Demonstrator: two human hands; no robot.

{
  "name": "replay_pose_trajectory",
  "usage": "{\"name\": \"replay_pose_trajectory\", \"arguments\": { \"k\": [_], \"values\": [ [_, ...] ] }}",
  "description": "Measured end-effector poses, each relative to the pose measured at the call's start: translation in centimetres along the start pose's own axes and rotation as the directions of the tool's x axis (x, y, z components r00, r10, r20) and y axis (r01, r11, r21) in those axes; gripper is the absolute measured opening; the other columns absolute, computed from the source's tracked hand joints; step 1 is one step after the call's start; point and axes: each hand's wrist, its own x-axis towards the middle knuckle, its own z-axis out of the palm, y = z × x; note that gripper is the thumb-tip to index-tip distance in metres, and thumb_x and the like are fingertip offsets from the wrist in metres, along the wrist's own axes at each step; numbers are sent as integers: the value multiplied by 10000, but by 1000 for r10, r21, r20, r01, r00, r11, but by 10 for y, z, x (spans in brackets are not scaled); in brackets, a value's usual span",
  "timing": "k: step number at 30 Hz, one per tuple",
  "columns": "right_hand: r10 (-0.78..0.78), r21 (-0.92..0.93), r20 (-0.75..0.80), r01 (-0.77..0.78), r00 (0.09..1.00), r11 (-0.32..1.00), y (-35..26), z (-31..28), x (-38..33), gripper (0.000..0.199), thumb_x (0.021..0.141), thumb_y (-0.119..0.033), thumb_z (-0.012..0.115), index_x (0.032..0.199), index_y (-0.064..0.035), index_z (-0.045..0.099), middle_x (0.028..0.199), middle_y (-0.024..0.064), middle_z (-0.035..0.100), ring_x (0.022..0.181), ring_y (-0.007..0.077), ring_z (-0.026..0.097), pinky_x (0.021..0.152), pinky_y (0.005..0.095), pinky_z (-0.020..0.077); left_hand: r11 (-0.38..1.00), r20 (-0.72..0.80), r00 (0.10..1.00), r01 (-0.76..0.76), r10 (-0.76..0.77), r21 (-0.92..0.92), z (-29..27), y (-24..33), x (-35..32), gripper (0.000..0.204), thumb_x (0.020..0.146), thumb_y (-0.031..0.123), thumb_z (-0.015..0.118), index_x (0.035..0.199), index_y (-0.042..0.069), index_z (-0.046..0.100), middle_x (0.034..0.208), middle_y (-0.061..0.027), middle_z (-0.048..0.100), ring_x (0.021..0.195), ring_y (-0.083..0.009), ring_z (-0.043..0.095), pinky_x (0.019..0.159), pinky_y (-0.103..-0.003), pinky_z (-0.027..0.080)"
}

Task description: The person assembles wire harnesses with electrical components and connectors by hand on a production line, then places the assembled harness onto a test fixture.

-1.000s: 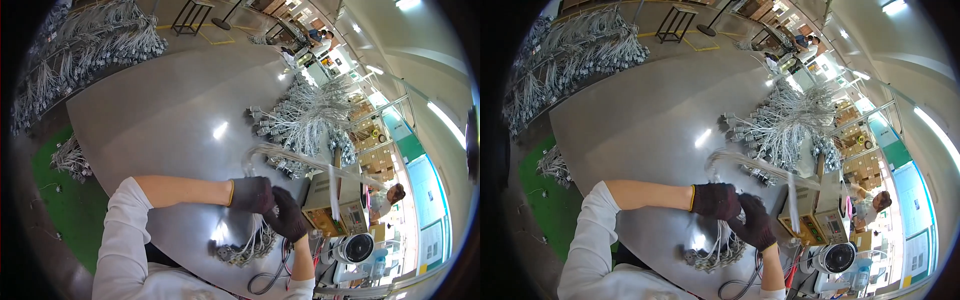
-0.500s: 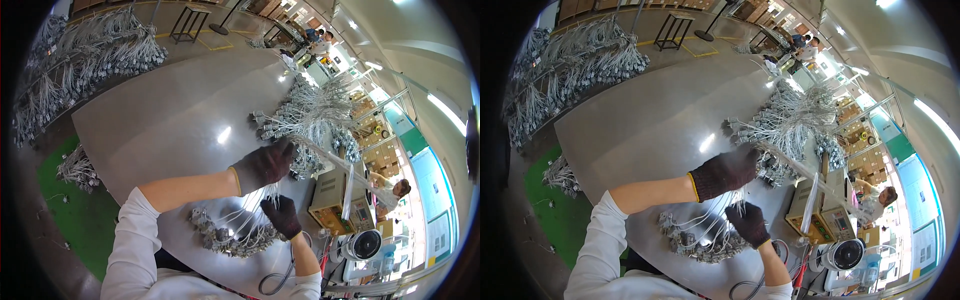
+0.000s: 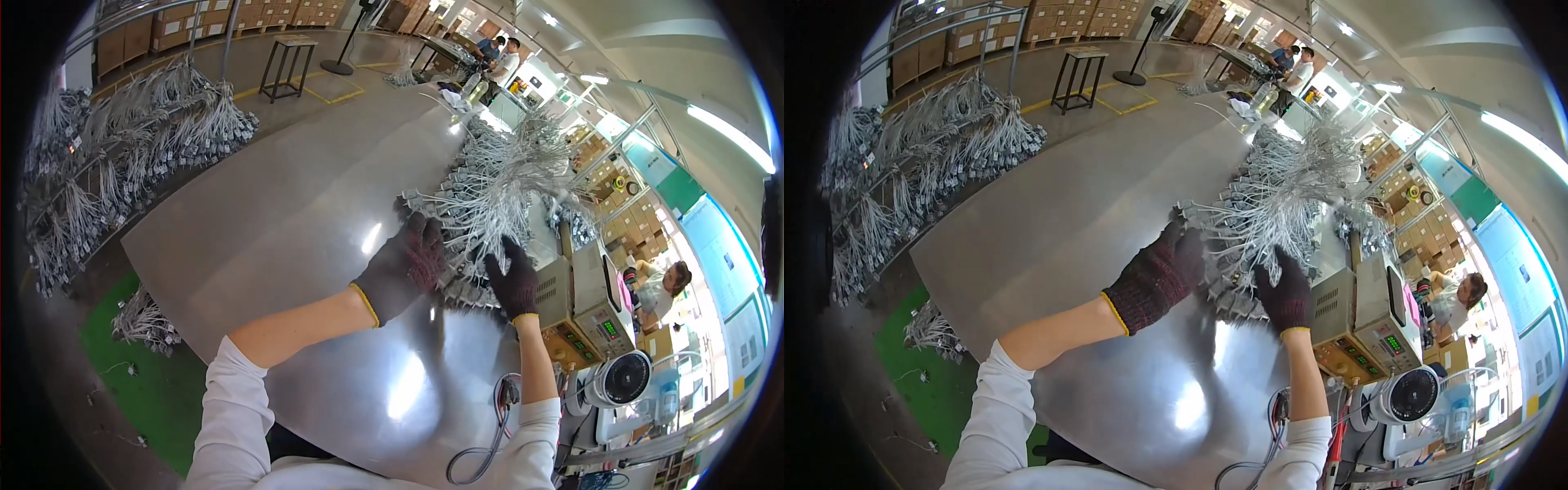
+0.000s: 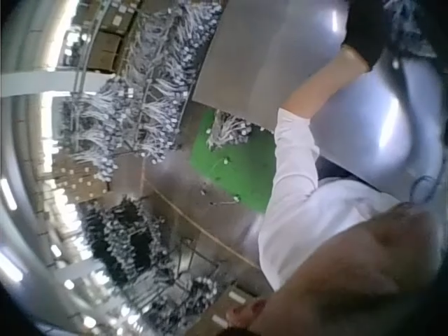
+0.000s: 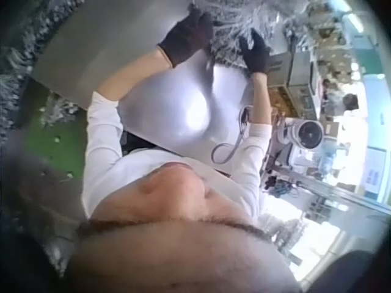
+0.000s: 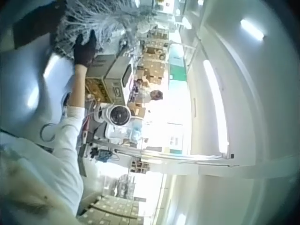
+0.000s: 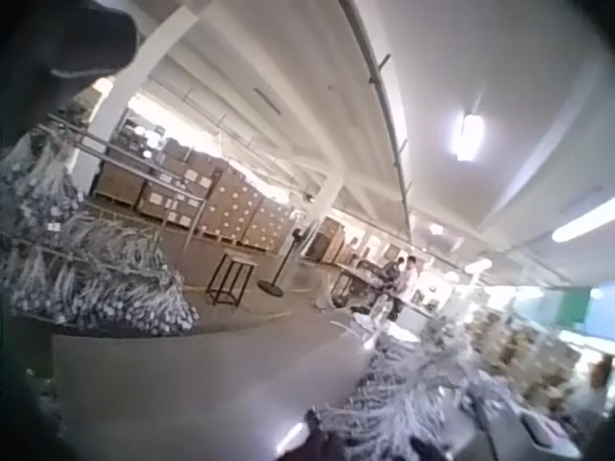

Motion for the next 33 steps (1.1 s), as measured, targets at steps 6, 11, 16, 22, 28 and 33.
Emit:
{"name": "replay_pose_trajectory", "arguments": {
  "k": [6, 11, 16, 22, 28, 33],
  "values": [
    [5, 12, 597, -16, 802, 1000, -54, 30, -65, 560, 1047, -620, 562, 1087, -119, 808, 1122, 176, 788, 1031, 395, 760, 898, 514, 589, 812, -74, 981, -188, 177, -552, -12, 1, -10, 156, 1028, 231, 618, 1125, 145, 705, 1137, -43, 708, 1153, -224, 640, 991, -369, 513],
    [59, 118, 559, -149, 827, 982, -42, 41, -63, 599, 1047, -632, 540, 1058, -100, 815, 1047, 205, 796, 1008, 441, 752, 924, 539, 576, 417, -77, 990, -118, 115, -901, -15, 10, -15, 166, 929, 215, 640, 1022, 112, 733, 1030, -91, 740, 1090, -300, 665, 849, -469, 496],
    [229, 173, 475, -346, 850, 922, 3, 74, -46, 616, 981, -626, 627, 932, -45, 825, 896, 254, 773, 884, 435, 770, 812, 508, 585, 21, -51, 907, -66, 419, -998, -8, 17, -10, 142, 915, 215, 640, 937, 111, 733, 914, -91, 713, 936, -271, 659, 814, -453, 491],
    [312, 120, 519, -429, 796, 896, 29, 80, -11, 658, 935, -668, 630, 969, -42, 832, 939, 273, 771, 936, 432, 771, 871, 509, 574, 19, 13, 971, 9, 238, -1000, -1, 63, -17, 94, 868, 175, 669, 823, 128, 735, 874, -96, 688, 905, -299, 662, 758, -461, 534],
    [360, 52, 482, -436, 799, 898, 53, 99, 19, 650, 935, -696, 607, 1048, -107, 859, 1026, 222, 805, 1039, 421, 763, 983, 489, 561, -134, -3, 909, 59, 417, -989, 9, 61, -1, 323, 931, 222, 642, 1206, 79, 729, 1154, -90, 710, 1112, -292, 652, 936, -483, 521],
    [400, 128, 310, -455, 863, 881, 62, 119, 33, 471, 905, -524, 736, 840, -64, 810, 861, 245, 746, 806, 444, 726, 800, 530, 571, -277, 47, 947, 140, 318, -951, 19, 68, -2, 296, 904, 182, 684, 1181, 87, 727, 1207, -102, 704, 1196, -325, 636, 978, -508, 518]
  ]
}}
